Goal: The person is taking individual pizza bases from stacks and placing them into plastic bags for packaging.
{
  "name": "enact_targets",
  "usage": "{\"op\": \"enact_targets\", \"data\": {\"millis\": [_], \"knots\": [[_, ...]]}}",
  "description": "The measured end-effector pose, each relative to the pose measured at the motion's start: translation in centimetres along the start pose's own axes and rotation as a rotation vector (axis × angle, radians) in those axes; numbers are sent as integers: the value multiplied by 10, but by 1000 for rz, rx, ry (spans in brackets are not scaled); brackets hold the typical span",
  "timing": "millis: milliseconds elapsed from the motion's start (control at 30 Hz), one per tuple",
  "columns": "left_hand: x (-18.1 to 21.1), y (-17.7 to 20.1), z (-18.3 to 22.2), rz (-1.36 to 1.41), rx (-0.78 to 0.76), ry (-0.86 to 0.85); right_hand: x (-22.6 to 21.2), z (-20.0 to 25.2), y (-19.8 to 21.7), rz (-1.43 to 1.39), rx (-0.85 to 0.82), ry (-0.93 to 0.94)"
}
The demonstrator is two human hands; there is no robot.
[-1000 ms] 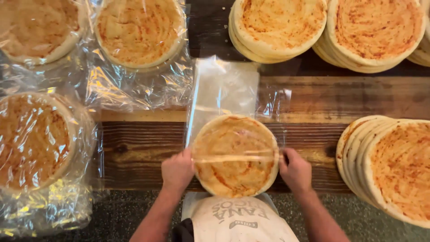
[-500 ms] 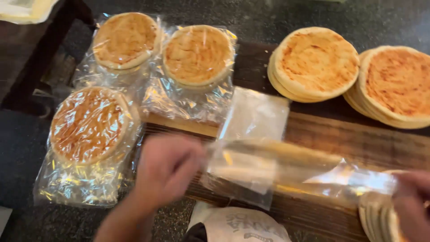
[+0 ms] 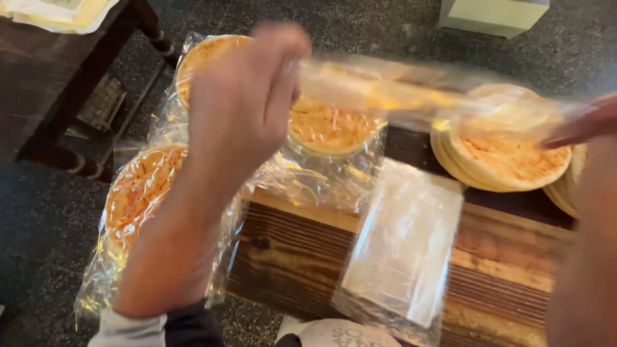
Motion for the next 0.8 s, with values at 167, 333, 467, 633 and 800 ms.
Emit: {"op": "enact_targets", "data": {"millis": [167, 333, 467, 633, 800], "knots": [[-110, -110, 130, 89, -233, 253, -50, 89, -159, 123, -34, 100], [-118, -178, 197, -450, -493, 385, 18, 172, -243, 260, -469, -249], [-47, -243, 215, 116, -353, 347, 92, 255, -191, 392, -331, -611], [26, -354, 286, 435, -1288, 801, 146, 350, -162, 679, -528, -1173], [82, -409, 332, 392, -1213, 614, 170, 384, -136, 527, -539, -1030]]}}
Point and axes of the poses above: each hand's wrist, its own z-axis away from the middle knuckle, its own y-axis out of the back of the hand, x = y × z, the point moved 6 cm from there along -z, towards the middle knuckle, and after that the axes turned 5 degrees about -x, right-handed, at the moved point
